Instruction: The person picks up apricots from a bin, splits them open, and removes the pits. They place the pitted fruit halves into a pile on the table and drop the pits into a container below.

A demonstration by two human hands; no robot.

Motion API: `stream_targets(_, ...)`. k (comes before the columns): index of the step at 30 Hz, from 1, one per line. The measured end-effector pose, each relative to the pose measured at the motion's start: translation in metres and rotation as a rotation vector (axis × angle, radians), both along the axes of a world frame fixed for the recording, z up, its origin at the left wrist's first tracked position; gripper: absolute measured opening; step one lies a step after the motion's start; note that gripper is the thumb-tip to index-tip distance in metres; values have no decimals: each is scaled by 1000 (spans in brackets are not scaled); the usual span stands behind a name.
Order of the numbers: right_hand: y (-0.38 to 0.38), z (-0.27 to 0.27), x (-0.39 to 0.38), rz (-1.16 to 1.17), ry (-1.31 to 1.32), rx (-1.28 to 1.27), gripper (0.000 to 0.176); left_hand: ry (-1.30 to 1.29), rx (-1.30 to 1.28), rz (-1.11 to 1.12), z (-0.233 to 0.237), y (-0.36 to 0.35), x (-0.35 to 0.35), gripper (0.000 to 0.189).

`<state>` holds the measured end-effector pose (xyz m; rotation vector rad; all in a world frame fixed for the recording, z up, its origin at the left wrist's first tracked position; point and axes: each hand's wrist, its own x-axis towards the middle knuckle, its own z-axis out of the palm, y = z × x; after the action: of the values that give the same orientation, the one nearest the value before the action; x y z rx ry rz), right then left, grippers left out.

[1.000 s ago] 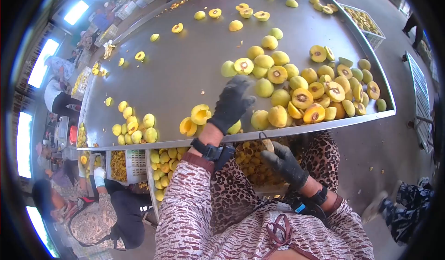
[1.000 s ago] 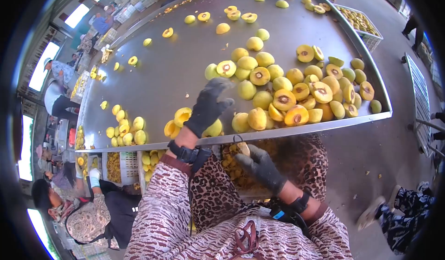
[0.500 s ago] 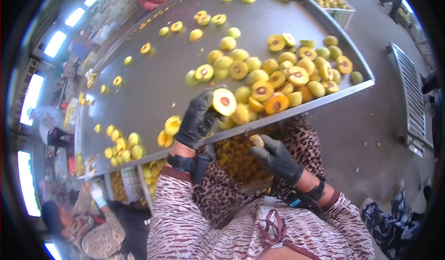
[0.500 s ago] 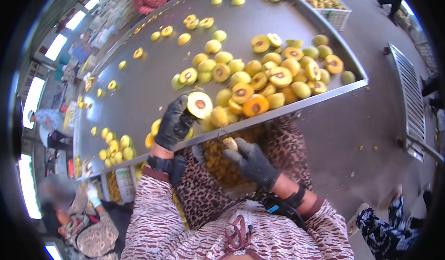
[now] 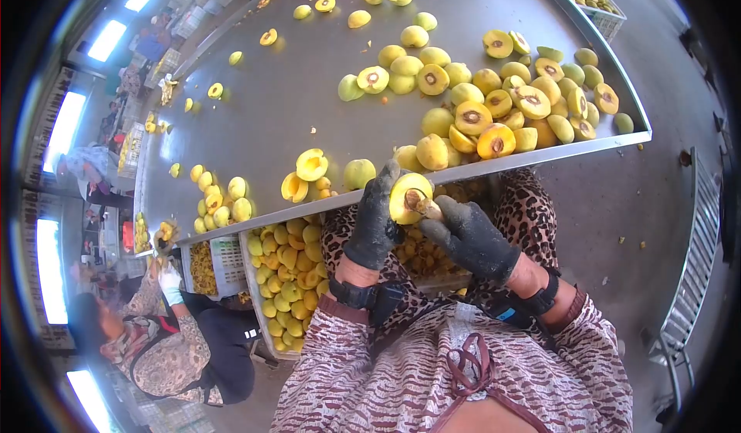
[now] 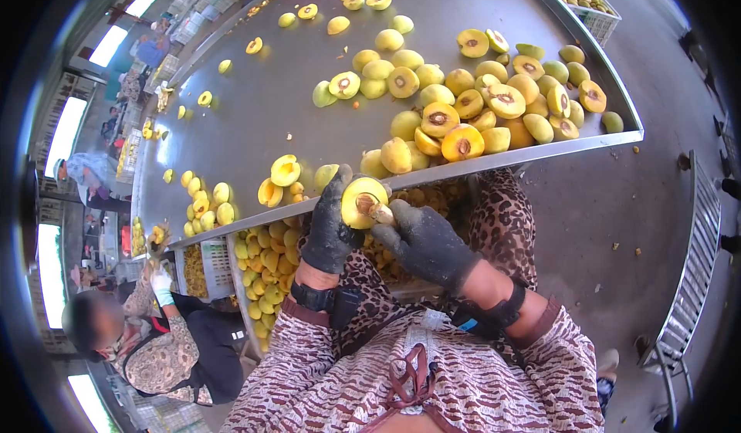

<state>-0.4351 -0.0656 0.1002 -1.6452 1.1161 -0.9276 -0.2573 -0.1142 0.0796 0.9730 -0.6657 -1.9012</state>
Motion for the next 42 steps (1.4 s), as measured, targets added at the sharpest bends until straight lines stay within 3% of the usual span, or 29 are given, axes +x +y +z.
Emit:
stream_targets(2, -2, -4, -1, 39, 50, 15, 23, -487, -382, -41, -14, 3, 6, 44)
stream_targets(3, -2, -7, -2, 73, 97, 31, 24, -486, -376, -39, -25, 6, 7, 44)
stream_targets(5, 1, -7, -2, 111, 13, 94, 23, -868, -801, 192, -40, 15, 6, 36)
stream_targets(6, 1, -7, -4, 144, -72, 143, 23, -867, -793, 195, -45, 15, 10, 36)
stream_targets(7, 1, -17, -8, 148, -69, 148, 23, -767, -651, 44, -41, 13, 12, 30)
stream_targets(8, 1, -34, -15, 302, -123, 120, 26, -663, -508, -101, -35, 10, 14, 27)
stream_targets(9, 2, -44, -18, 457, -178, 94, 30, -531, -456, -206, 8, 8, 7, 43)
stream_targets(10, 4, -33, -19, 459, -177, 100, 30, -529, -450, -204, 15, 3, 6, 43)
stream_targets(12, 7, 0, -21, 333, -627, 845, 39, -586, -401, -316, 24, -3, 4, 61)
stream_targets(13, 5, 0, -19, 376, -644, 854, 46, -468, -430, -155, 34, 3, -1, 67)
stream_targets(14, 4, 0, -17, 379, -638, 838, 46, -467, -447, -151, 34, 10, -6, 67)
stream_targets(16, 9, -8, -7, 274, -545, 501, 44, -154, -317, 332, 28, 28, -23, 68)
stream_targets(17, 9, -20, -4, 294, -468, 420, 43, -54, -363, 423, 22, 33, -33, 68)
stream_targets(18, 9, -27, 0, 326, -475, 423, 43, -21, -465, 270, 22, 36, -29, 63)
stream_targets(20, 10, -33, 11, 219, -378, 119, 39, -25, -348, 279, 21, 38, -28, 61)
stream_targets(22, 10, -29, 13, 200, -321, 39, 38, -197, -478, 277, 35, 37, -31, 60)
stream_targets(23, 13, -29, 14, 179, -348, 80, 37, -290, -602, 349, 43, 34, -36, 48)
stream_targets(26, 23, -27, 2, 202, -311, 203, 37, -436, -833, 371, 57, 33, -43, 45)
stream_targets(28, 28, -22, 0, 231, -387, 485, 38, -424, -843, 379, 57, 32, -43, 44)
stream_targets(29, 30, -8, 0, 234, -818, 715, 41, -301, -672, 280, 55, 33, -41, 45)
stream_targets(30, 29, -6, 0, 237, -818, 718, 41, -178, -500, 183, 55, 34, -40, 46)
stream_targets(32, 21, -3, -2, 301, -732, 630, 50, -141, -491, 161, 60, 34, -36, 49)
stream_targets(34, 12, -9, -1, 398, -521, 463, 45, -220, -607, 216, 60, 35, -30, 51)
stream_targets(36, 13, -1, 4, 425, -740, 735, 42, -264, -731, 239, 62, 35, -26, 48)
stream_targets(38, 19, 9, 14, 428, -768, 754, 46, -710, -1130, 447, 78, 37, -25, 44)
stream_targets(39, 16, 12, 16, 453, -780, 760, 49, -692, -1132, 441, 79, 39, -23, 42)
stream_targets(40, 12, 6, 15, 444, -786, 729, 49, -653, -1006, 421, 82, 44, -25, 49)
stream_targets(42, 9, -11, 12, 658, -830, 899, 52, -119, -466, 323, 81, 49, -21, 55)
